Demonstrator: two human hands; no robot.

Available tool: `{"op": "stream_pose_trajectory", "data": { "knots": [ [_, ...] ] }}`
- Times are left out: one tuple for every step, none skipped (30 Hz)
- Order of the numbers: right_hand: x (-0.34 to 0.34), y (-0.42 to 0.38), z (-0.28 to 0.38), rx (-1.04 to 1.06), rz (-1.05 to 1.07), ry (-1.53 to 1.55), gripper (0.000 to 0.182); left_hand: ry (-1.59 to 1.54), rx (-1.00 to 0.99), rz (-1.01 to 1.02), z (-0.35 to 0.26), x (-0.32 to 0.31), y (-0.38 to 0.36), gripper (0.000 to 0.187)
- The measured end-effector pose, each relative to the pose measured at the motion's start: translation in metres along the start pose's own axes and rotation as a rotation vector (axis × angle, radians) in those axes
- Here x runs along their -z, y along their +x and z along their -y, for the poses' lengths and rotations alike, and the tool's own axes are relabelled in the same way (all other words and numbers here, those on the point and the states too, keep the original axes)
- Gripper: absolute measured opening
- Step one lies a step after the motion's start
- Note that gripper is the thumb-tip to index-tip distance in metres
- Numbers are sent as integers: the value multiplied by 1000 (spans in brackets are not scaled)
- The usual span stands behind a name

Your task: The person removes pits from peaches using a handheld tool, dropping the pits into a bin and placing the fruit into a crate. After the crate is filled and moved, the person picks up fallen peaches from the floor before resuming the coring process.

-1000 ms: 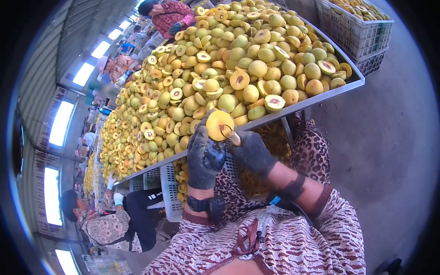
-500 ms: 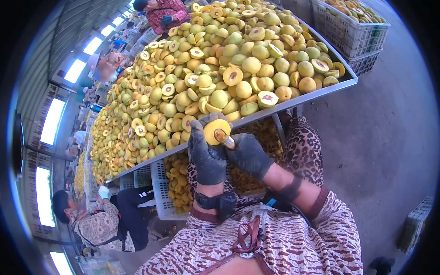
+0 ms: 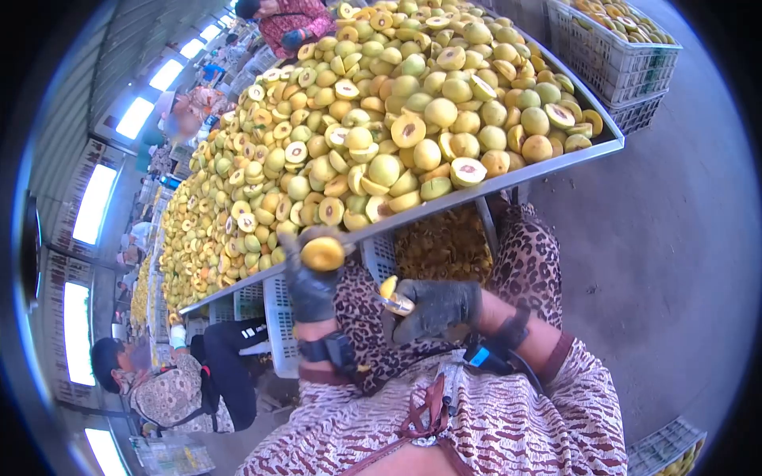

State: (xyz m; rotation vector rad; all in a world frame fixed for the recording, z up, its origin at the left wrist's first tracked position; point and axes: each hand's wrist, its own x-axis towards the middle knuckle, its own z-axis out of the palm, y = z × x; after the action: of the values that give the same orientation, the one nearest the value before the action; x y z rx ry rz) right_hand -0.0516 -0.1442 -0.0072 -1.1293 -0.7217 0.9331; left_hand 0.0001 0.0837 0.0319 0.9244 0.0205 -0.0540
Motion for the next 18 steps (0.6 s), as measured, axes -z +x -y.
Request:
{"op": "stream_pose_trajectory", "data": {
  "knots": [
    [1,3,-25,55,-138,191,9,323,-89,-118,-21,34,8,54],
    [6,1,-22,67,-145,176,9,642,-179,-248,-39,68,16,54],
    [8,-1,-20,-198,-380,-483,13,879,-338,-335,-49,104,30,50],
    [10,-1,-20,-463,-606,-1141,21,1118,-500,-420,-55,125,43,46],
    [18,1,-31,-349,-624,-1024,24,1218,-616,-360,-55,121,58,41],
    [22,5,-30,-347,-629,-1030,24,1314,-723,-309,-51,114,71,37],
    [22,9,-29,-249,-636,-843,23,1418,-797,-270,-42,73,76,31],
    [23,11,-28,-155,-640,-657,22,1489,-866,-221,-26,65,101,33],
    [21,10,-25,-147,-680,-765,17,1456,-892,-180,-9,24,110,39],
    [22,8,-28,-155,-685,-779,17,1439,-923,-95,11,9,135,43],
    [22,3,-35,-159,-688,-842,15,1484,-978,-69,30,-16,151,47],
    [23,-3,-40,-166,-691,-903,14,1414,-995,28,51,-34,170,52],
    [18,-13,-36,-152,-701,-854,13,1498,-975,95,64,-54,181,53],
    [17,-21,-34,-172,-718,-856,13,1627,-965,144,80,-66,196,52],
    [15,-31,-34,-155,-740,-869,13,1863,-768,92,87,-91,191,49],
    [12,-39,-34,-134,-763,-878,14,2092,-555,45,91,-114,185,46],
    [11,-45,-28,-124,-795,-860,14,2157,-690,48,105,-111,195,40],
    [11,-48,-27,-136,-807,-854,14,2152,-685,67,108,-113,194,40]
  ]
}}
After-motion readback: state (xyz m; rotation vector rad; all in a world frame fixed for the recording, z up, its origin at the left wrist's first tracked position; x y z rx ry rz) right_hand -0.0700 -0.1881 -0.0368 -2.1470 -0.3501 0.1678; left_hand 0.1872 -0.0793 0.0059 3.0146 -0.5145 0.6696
